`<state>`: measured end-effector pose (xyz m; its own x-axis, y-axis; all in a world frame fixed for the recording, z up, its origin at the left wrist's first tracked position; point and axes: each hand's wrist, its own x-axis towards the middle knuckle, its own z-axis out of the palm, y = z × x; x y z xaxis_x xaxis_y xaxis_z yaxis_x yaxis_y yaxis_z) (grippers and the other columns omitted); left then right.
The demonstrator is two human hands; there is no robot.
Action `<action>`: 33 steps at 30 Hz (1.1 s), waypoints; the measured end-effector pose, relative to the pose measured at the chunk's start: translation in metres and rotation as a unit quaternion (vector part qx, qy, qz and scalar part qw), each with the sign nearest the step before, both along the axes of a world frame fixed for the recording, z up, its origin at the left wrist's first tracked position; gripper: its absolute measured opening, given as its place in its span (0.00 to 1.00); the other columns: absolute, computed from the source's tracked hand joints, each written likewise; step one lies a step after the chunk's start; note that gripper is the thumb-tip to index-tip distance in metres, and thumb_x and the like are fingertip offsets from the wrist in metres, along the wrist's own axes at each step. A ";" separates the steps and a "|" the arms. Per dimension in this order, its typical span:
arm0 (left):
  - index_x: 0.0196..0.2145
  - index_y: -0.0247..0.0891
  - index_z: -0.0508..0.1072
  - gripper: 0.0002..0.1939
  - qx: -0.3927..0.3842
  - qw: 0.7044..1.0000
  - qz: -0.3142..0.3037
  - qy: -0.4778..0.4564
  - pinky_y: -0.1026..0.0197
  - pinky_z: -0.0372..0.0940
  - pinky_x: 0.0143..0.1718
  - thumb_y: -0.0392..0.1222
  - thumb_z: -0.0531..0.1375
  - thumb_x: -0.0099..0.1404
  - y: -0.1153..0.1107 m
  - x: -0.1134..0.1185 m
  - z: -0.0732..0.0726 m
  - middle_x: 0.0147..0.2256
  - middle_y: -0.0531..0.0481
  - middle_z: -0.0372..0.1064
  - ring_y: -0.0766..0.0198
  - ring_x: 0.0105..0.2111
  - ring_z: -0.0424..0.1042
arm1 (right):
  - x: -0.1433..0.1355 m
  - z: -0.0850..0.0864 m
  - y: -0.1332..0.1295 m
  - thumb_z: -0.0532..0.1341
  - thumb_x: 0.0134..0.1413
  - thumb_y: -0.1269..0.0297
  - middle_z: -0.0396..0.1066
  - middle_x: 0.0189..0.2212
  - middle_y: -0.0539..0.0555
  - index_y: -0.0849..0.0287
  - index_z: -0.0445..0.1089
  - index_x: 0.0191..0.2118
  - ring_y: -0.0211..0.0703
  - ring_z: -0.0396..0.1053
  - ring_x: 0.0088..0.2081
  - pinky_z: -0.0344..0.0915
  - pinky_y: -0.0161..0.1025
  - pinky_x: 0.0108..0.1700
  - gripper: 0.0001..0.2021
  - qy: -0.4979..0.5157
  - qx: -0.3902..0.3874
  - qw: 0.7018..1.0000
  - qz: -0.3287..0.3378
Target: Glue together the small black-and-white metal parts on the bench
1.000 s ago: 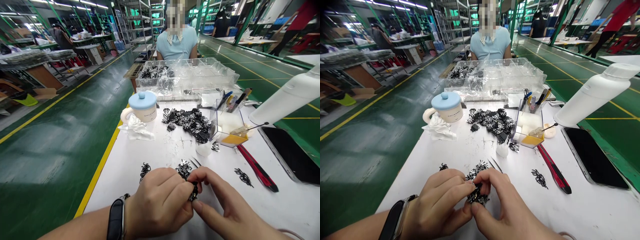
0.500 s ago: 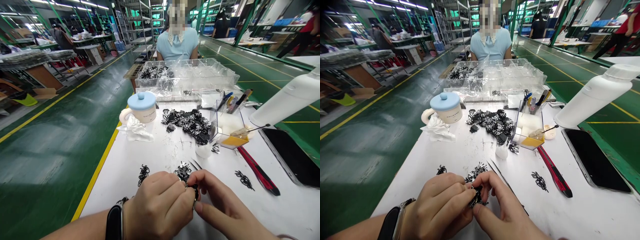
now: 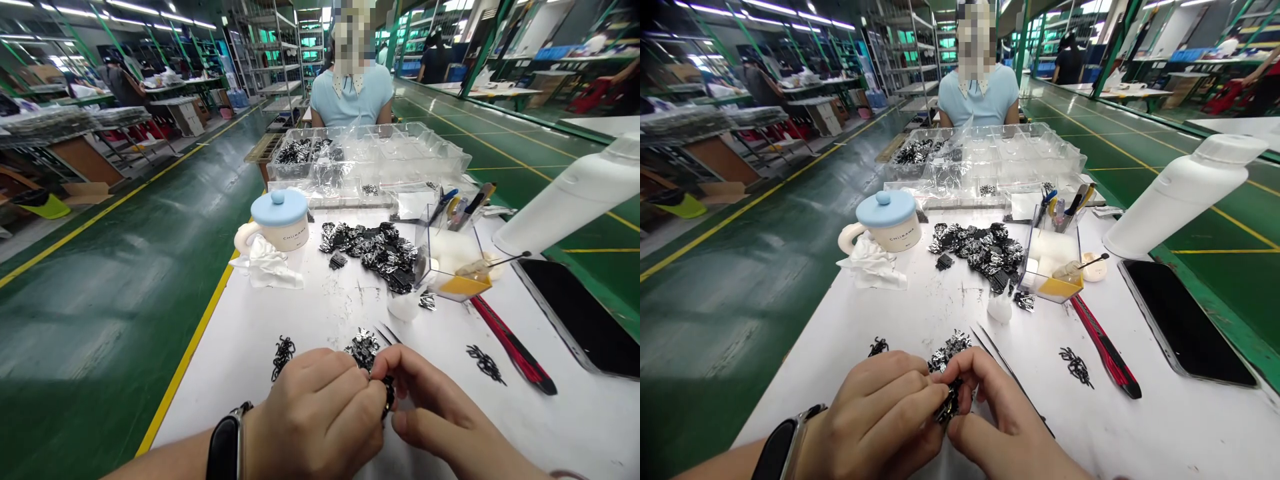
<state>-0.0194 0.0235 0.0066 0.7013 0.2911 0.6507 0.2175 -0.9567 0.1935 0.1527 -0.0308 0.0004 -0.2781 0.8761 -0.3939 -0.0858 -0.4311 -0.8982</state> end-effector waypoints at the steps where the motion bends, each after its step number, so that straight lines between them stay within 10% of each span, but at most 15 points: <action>1: 0.36 0.32 0.67 0.06 -0.002 1.000 0.000 0.002 0.62 0.68 0.25 0.28 0.53 0.62 0.000 0.000 0.000 0.21 0.52 0.68 0.65 0.21 0.65 | 0.000 0.000 0.001 0.56 0.42 0.64 0.57 0.31 0.49 0.54 0.63 0.38 0.41 0.56 0.36 0.54 0.39 0.39 0.13 -0.002 0.001 1.000 0.001; 33: 0.34 0.31 0.70 0.07 -0.024 0.999 -0.009 0.040 0.61 0.56 0.20 0.28 0.53 0.60 -0.003 0.002 -0.004 0.20 0.51 0.64 0.63 0.20 0.59 | -0.006 -0.002 0.000 0.56 0.46 0.66 0.56 0.30 0.49 0.56 0.60 0.35 0.40 0.55 0.36 0.56 0.38 0.40 0.07 -0.066 -0.005 0.998 0.015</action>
<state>-0.0178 0.0203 0.0028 0.7558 0.3076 0.5780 0.2163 -0.9505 0.2230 0.1465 -0.0312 -0.0012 -0.2489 0.8641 -0.4375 0.0464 -0.4406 -0.8965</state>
